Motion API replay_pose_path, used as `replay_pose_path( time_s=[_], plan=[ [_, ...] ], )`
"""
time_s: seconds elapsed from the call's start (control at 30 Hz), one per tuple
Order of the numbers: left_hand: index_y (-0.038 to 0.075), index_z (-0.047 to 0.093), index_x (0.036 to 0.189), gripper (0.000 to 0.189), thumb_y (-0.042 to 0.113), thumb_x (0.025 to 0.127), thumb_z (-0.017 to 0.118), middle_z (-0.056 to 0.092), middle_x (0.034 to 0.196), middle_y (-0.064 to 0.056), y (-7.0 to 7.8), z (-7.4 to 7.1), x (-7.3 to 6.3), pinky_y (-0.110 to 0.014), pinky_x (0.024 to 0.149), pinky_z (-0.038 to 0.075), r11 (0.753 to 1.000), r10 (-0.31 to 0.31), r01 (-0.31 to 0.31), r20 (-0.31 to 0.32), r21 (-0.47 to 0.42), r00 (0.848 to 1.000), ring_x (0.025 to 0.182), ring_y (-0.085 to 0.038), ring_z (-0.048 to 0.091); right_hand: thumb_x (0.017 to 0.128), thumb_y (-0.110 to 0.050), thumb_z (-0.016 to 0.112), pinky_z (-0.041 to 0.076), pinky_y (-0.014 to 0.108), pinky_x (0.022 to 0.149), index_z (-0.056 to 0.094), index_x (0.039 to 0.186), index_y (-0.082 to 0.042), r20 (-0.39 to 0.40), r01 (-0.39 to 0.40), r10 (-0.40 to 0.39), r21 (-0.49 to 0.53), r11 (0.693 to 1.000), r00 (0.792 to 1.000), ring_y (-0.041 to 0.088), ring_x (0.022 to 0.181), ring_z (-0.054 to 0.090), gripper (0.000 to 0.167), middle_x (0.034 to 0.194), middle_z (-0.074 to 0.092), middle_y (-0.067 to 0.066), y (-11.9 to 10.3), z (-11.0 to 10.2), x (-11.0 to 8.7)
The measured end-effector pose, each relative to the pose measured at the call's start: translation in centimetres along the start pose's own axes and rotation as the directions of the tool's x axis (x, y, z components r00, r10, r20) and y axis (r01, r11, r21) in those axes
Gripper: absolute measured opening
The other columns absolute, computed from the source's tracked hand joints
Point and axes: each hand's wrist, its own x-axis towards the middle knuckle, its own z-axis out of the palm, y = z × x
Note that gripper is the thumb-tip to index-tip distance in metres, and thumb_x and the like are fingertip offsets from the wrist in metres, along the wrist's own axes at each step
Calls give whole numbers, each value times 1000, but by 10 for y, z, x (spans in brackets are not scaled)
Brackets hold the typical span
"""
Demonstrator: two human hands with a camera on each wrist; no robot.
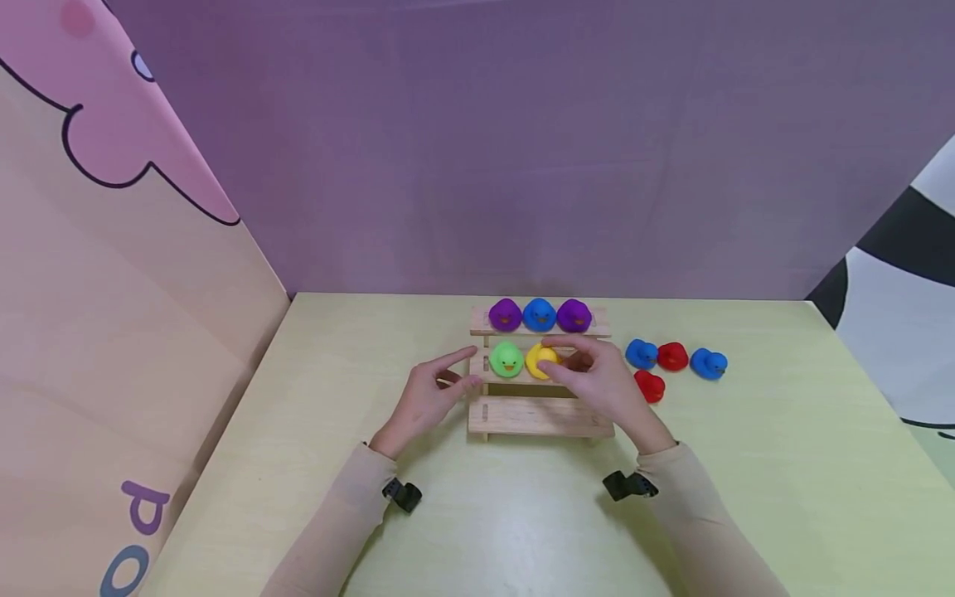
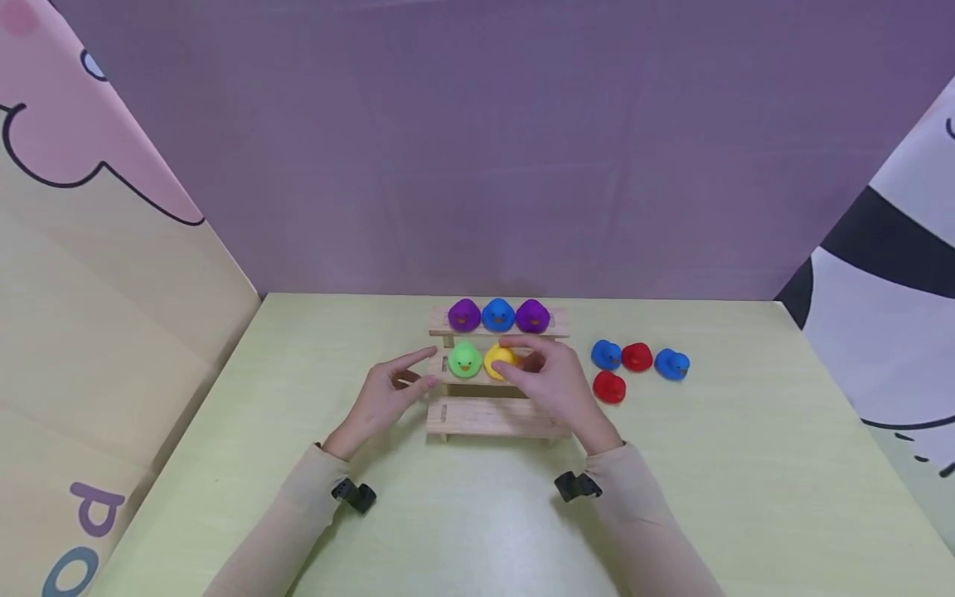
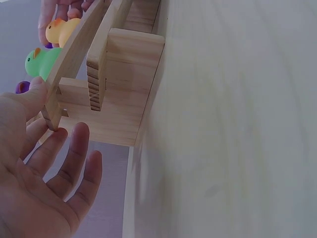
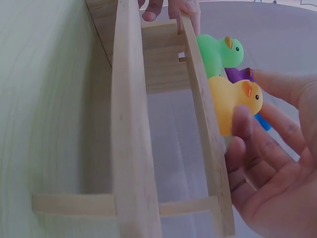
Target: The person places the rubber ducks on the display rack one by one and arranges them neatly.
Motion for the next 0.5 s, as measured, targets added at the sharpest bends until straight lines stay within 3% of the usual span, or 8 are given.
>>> replay_pose_path(
  time_s=[0.3,0.5],
  plan=[
    [28,65,149,50,29,101,77,74,130,-13,1,1,0,-30,70,58,1000,-1,1,-4,2,1000,96,-19,70,99,-37,77,56,28,68,78,126,-14,-79,33,-33,8,999,996,23,86,70,35,104,80,11,9,-14,-6],
    [30,66,148,49,29,100,78,74,129,-11,0,2,1,-30,70,57,1000,-12,12,-13,6,1000,96,-21,70,101,-36,76,56,27,69,79,123,-17,-104,47,-47,-6,999,993,19,84,70,30,115,79,8,21,-25,-11]
  ],
)
